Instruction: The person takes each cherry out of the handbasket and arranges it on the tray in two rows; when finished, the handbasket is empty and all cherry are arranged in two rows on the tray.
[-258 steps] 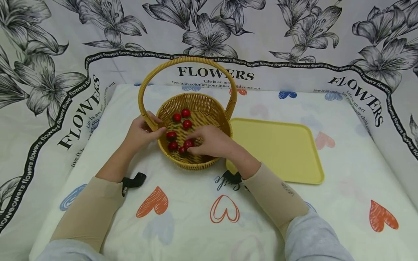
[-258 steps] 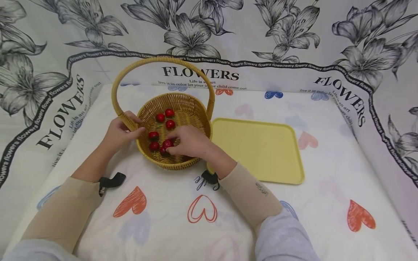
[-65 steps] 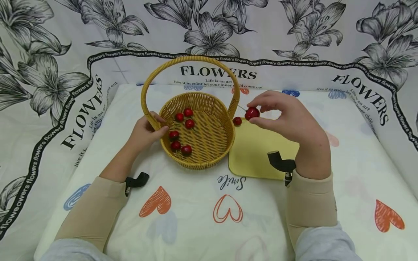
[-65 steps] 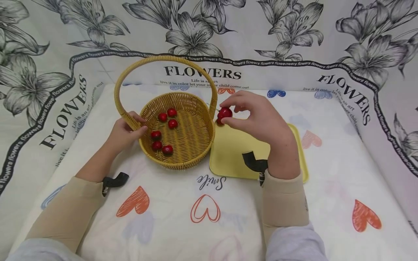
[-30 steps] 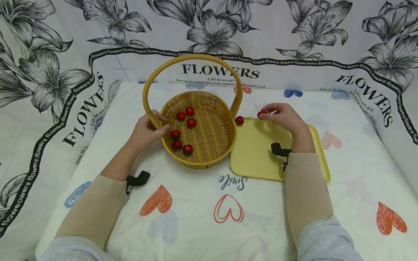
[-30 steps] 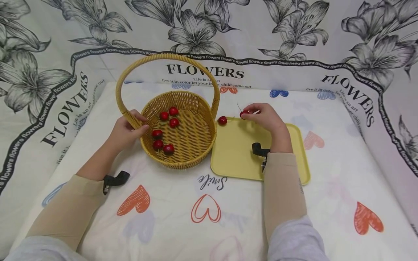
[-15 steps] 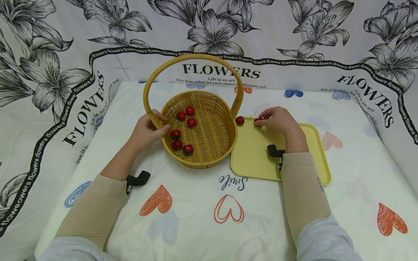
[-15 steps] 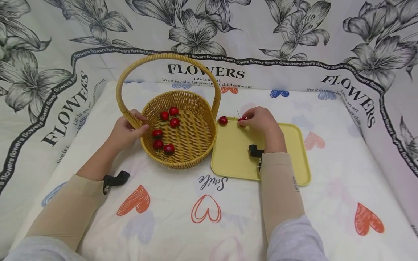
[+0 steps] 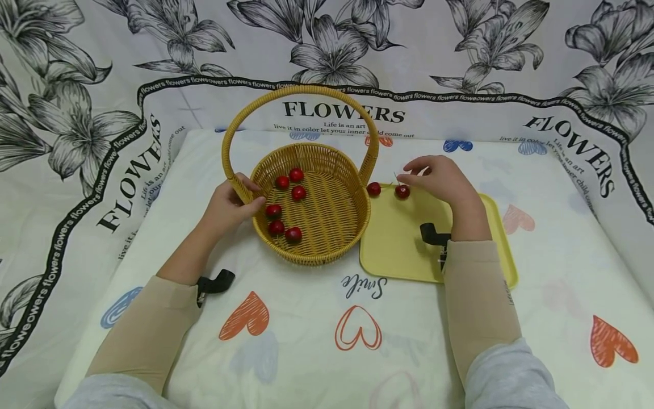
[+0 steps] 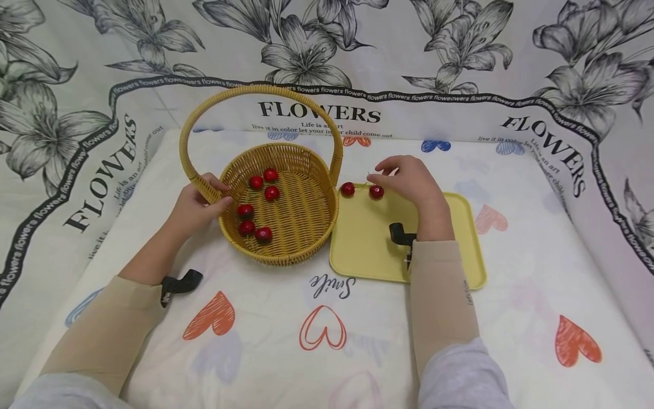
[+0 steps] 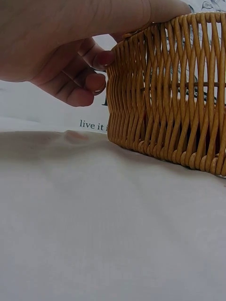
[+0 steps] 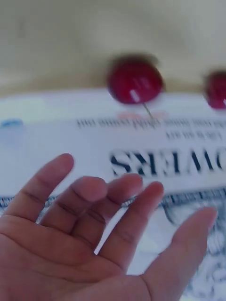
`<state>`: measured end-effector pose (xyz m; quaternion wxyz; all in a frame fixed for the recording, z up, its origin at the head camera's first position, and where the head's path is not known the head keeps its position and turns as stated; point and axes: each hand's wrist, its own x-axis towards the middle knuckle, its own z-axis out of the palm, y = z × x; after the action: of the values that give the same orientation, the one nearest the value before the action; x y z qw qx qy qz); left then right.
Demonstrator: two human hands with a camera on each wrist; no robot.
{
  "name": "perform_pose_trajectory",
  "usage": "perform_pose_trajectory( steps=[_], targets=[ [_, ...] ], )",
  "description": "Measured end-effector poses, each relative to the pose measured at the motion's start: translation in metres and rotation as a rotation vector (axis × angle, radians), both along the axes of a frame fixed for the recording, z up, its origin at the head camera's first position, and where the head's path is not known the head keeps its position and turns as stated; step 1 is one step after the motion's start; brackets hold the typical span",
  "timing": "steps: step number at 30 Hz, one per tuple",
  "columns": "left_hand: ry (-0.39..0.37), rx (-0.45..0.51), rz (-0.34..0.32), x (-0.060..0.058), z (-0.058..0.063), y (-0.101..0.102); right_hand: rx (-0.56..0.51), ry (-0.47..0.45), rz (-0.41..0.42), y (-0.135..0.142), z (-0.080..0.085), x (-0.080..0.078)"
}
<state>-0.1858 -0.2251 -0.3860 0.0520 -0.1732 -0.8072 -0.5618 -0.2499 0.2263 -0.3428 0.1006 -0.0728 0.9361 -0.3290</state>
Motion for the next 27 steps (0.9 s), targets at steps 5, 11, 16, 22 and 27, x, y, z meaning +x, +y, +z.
perform_pose_trajectory(
  steps=[5, 11, 16, 22, 27],
  targets=[
    [0.001, 0.019, 0.007, -0.009, -0.017, -0.007, -0.099, 0.073, 0.055, -0.009, 0.023, 0.013],
    [0.028, 0.046, -0.008, -0.011, -0.018, -0.008, -0.237, 0.133, 0.130, -0.026, 0.043, 0.030],
    [0.029, 0.052, -0.021, -0.012, -0.016, -0.007, -0.397, 0.144, 0.252, -0.047, 0.050, 0.042],
    [0.055, 0.059, -0.040, -0.014, -0.018, -0.008, -0.372, 0.173, 0.375, -0.091, 0.046, 0.057],
    [0.063, 0.052, -0.023, -0.013, -0.018, -0.008, -0.366, 0.142, 0.436, -0.126, 0.031, 0.066]
  ],
)
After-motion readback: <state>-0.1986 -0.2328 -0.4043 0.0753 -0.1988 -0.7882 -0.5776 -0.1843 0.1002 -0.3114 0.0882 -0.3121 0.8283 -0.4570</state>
